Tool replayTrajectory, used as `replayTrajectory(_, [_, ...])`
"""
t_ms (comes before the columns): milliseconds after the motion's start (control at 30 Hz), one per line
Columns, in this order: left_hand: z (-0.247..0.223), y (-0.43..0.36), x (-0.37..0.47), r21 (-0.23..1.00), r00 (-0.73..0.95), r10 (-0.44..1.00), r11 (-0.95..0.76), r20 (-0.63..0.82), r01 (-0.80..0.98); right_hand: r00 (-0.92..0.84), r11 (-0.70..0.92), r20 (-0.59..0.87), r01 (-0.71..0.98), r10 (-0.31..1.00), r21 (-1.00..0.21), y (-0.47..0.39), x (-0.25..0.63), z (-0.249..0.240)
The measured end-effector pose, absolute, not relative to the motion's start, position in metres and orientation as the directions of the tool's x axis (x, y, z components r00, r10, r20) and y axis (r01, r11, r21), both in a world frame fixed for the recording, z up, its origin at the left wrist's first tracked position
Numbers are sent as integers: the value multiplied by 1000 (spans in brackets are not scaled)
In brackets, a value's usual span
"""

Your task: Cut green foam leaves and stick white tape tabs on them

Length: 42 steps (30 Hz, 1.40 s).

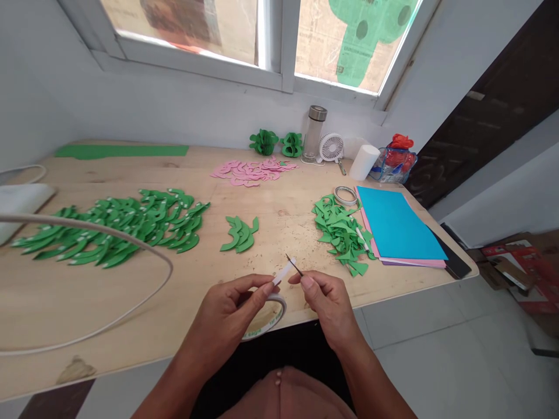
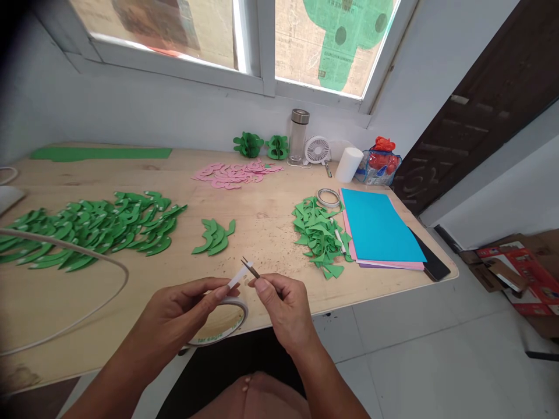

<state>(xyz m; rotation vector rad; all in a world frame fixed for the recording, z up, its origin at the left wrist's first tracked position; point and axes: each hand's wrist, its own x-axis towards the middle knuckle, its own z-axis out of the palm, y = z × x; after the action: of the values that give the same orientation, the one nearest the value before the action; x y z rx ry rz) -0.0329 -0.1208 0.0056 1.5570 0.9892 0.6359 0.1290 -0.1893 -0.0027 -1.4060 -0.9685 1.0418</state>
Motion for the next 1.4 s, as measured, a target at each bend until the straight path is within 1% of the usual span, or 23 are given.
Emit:
replayTrajectory(233, [9, -122, -33, 966, 499, 859, -26, -110, 257, 314, -89, -66, 59, 947, -994, -190, 128, -3])
replayTrajectory(567, [12, -123, -33, 974, 505, 854, 6, -123, 228, 348, -40, 36, 209, 937, -977, -189, 126, -7])
replayTrajectory(767, [15, -129, -31, 978, 435, 890, 50, -136, 205, 382, -29, 86, 284, 920, -958, -191, 126, -8])
replayTrajectory(900, [12, -126, -35, 974, 458, 879, 30, -133, 225, 388, -33, 109, 342, 915, -939, -192, 127, -5])
replayTrajectory(1000, [10, -123, -37, 971, 481, 869, -5, -114, 239, 364, -26, 106, 341, 925, -940, -192, 127, -3])
replayTrajectory(1233, [12, -120, -37, 968, 470, 881, -77, -47, 241, 333, -7, 116, 347, 936, -938, -194, 125, -2])
replayTrajectory(1400, [13, -120, -36, 973, 495, 867, -64, -56, 224, 310, 2, 120, 354, 943, -935, -195, 126, -1])
